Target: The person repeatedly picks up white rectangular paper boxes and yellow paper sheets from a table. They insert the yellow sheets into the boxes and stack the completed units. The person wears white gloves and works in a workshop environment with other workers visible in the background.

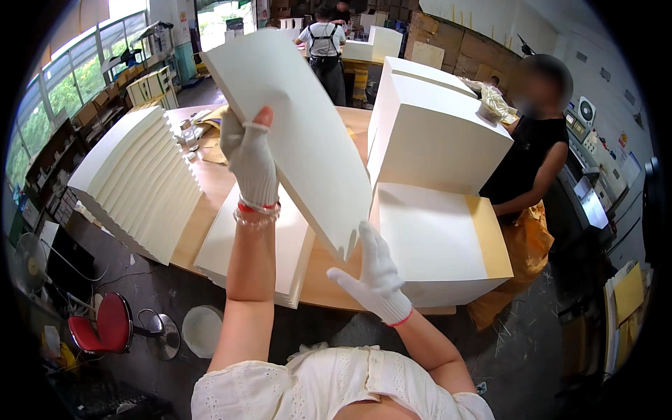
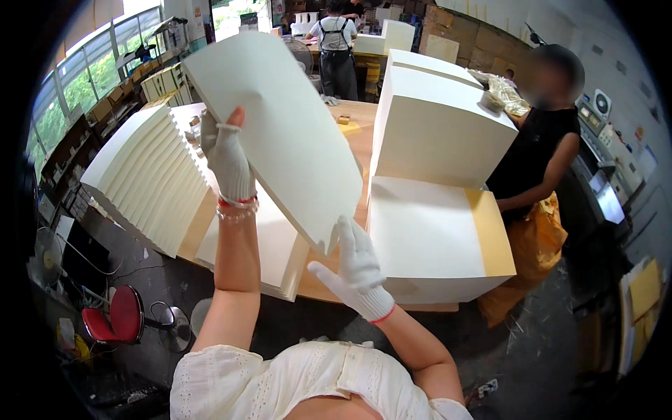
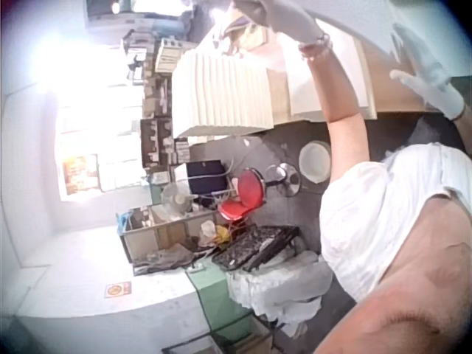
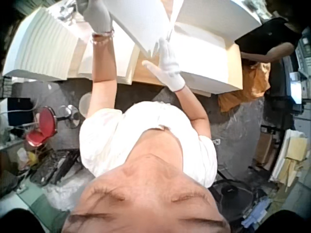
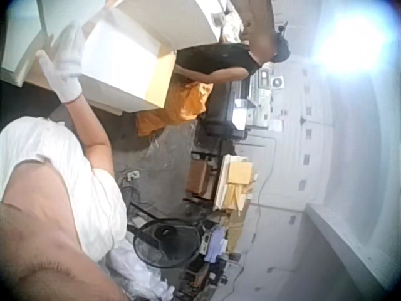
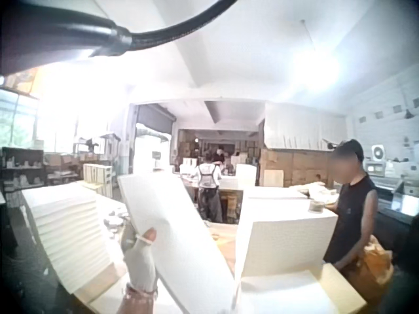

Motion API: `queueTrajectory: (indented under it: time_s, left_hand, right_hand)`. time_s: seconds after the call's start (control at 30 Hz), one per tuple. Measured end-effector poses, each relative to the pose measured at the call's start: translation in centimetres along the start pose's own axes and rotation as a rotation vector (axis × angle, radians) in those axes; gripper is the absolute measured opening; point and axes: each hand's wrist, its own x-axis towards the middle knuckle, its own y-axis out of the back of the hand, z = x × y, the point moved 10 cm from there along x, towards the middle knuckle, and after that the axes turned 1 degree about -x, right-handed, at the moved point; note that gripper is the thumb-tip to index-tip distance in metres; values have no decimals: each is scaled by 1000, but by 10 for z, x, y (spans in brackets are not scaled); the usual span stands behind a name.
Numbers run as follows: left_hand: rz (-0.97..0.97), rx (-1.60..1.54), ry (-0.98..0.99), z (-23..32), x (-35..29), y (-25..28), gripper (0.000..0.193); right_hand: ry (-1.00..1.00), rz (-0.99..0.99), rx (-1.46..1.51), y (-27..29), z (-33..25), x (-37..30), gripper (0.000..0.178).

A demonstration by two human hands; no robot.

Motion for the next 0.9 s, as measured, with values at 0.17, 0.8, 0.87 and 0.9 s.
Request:
queueTrajectory:
  time_s: [0.17,0.8,0.87,0.9]
  left_hand:
    - [26,268,-153,37,-16,-10,24]
    - [-380,966,105,-42,-47,219,37]
    - [-249,1443,239,-4,-50,295,33]
    - [-315,1506,285,2,-55,333,35]
  right_hand:
    - [96,245,79,-22,-22,37,98]
    - [-954,-188,1242,-265,62,-14,35]
    - [-940,-250,1227,-259,54,-13,43]
    - [-921,-292,1225,-252,42,-9,47]
